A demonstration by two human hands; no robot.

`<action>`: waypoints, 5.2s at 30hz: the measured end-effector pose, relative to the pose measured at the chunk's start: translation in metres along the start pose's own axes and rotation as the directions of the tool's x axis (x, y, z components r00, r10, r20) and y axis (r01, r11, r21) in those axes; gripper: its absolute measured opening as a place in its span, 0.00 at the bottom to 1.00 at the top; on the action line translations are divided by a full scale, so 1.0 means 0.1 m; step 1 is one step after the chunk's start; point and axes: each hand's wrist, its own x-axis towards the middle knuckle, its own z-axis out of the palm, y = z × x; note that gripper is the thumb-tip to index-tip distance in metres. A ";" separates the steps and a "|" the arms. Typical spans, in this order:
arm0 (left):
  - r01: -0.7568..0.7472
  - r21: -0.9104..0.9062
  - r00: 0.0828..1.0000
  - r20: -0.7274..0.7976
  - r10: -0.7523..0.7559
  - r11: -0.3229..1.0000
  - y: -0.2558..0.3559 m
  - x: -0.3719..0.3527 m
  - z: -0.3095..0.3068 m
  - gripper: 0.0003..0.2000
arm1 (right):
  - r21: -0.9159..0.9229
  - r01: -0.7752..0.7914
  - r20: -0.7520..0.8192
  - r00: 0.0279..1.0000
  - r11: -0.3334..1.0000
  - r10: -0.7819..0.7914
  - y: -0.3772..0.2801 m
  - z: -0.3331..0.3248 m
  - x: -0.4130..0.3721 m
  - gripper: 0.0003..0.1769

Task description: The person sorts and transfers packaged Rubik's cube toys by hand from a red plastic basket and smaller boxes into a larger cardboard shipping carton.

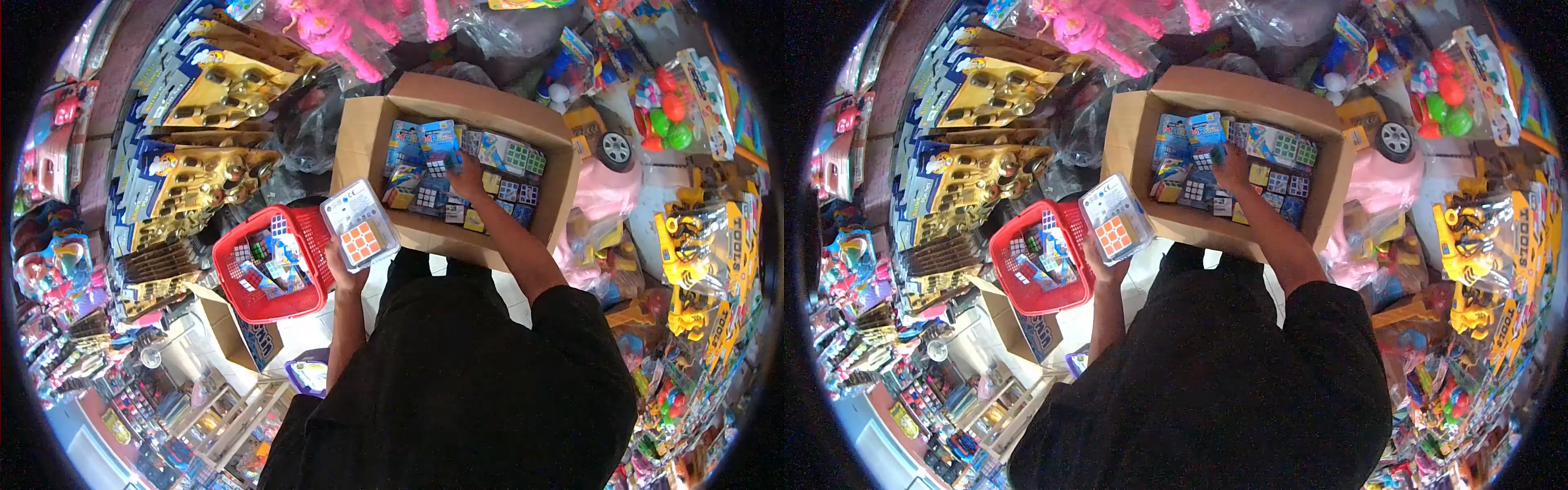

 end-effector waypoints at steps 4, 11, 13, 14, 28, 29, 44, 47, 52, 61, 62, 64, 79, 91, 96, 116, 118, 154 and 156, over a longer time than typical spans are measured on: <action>0.029 -0.023 0.997 0.066 -0.027 0.999 -0.02 0.17 0.06 0.29 | -0.272 0.068 0.046 0.997 0.960 -0.058 -0.27 -0.20 -0.07 0.40; 0.108 0.159 0.993 0.027 -0.113 0.981 0.11 0.33 0.12 0.32 | -0.107 -0.154 0.136 0.976 0.982 0.168 -0.07 0.28 -0.02 0.45; 0.128 0.205 0.990 0.026 -0.137 0.970 0.06 0.41 0.07 0.32 | -0.027 -0.175 0.093 0.980 0.984 0.177 -0.20 0.17 -0.05 0.46; 0.138 0.241 0.989 0.021 -0.148 0.961 0.01 0.46 0.04 0.31 | 0.010 -0.182 0.071 0.981 0.983 0.181 -0.30 0.06 -0.07 0.47; 0.106 0.485 0.985 0.068 -0.158 0.868 -0.86 1.02 0.17 0.21 | 0.600 -0.110 0.363 0.920 0.792 -0.148 -1.78 -1.56 -0.75 0.62; 0.084 0.492 0.987 0.081 -0.142 0.866 -0.88 1.04 0.17 0.21 | 0.487 -0.054 0.392 0.906 0.872 -0.163 -1.77 -1.58 -0.71 0.58; 0.106 0.171 0.994 -0.050 -0.099 0.979 -0.10 1.10 -0.21 0.16 | -0.248 -0.137 0.335 0.917 0.959 0.217 -0.89 -0.28 -0.64 0.42; 0.095 0.150 0.995 -0.010 -0.095 0.984 -0.08 1.08 -0.36 0.17 | -0.328 -0.154 0.435 0.851 0.932 0.294 -0.91 -0.10 -0.72 0.44; 0.076 0.256 0.997 -0.007 -0.077 0.964 -0.05 1.04 -0.30 0.16 | -0.359 -0.192 0.487 0.796 0.913 0.359 -0.95 -0.15 -0.67 0.46; -0.066 0.754 0.992 0.121 -0.040 0.654 -0.43 1.29 -0.08 0.21 | 0.490 -0.033 0.407 0.892 0.871 -0.196 -1.34 -0.69 -0.55 0.48; -0.073 0.799 0.990 0.130 -0.052 0.597 -0.52 1.37 -0.14 0.22 | 0.477 -0.017 0.420 0.883 0.879 -0.211 -1.36 -0.66 -0.56 0.47; -0.096 0.875 0.986 0.150 -0.078 0.474 -0.65 1.48 -0.18 0.23 | 0.398 0.030 0.407 0.890 0.917 -0.206 -1.35 -0.53 -0.56 0.46; -0.220 0.753 0.975 0.164 -0.147 -0.620 -0.51 1.07 0.15 0.41 | -0.242 -0.163 0.309 0.922 0.957 0.235 -0.86 0.16 -0.81 0.35; -0.259 0.564 0.943 -0.026 -0.330 -0.784 -0.62 1.55 0.07 0.37 | -0.087 -0.147 0.451 0.876 0.985 0.170 -0.64 0.04 -0.81 0.34; -0.201 0.751 0.966 0.046 -0.254 -0.629 -0.28 1.15 0.41 0.32 | 0.271 -0.109 0.345 0.938 0.956 0.009 -1.15 -0.51 -0.90 0.30; 0.256 0.933 0.878 -0.334 -0.343 -0.253 -1.17 -0.60 -2.59 0.24 | 0.042 0.003 0.982 0.185 0.999 -0.041 -0.50 0.34 -2.34 0.32; 0.258 0.949 0.879 -0.308 -0.363 -0.182 -1.14 -0.63 -2.69 0.24 | 0.003 -0.007 0.982 0.188 1.000 -0.001 -0.47 0.38 -2.35 0.32; -0.029 0.784 0.997 -0.026 0.079 0.620 -0.16 -2.18 -4.42 0.11 | 0.320 -0.157 0.936 0.205 0.934 -0.287 -3.33 0.97 -3.38 0.13; 0.038 0.716 0.995 0.034 -0.089 0.697 0.41 -2.17 -3.92 0.10 | 0.448 -0.183 0.881 0.257 0.875 -0.397 -3.76 0.85 -3.19 0.13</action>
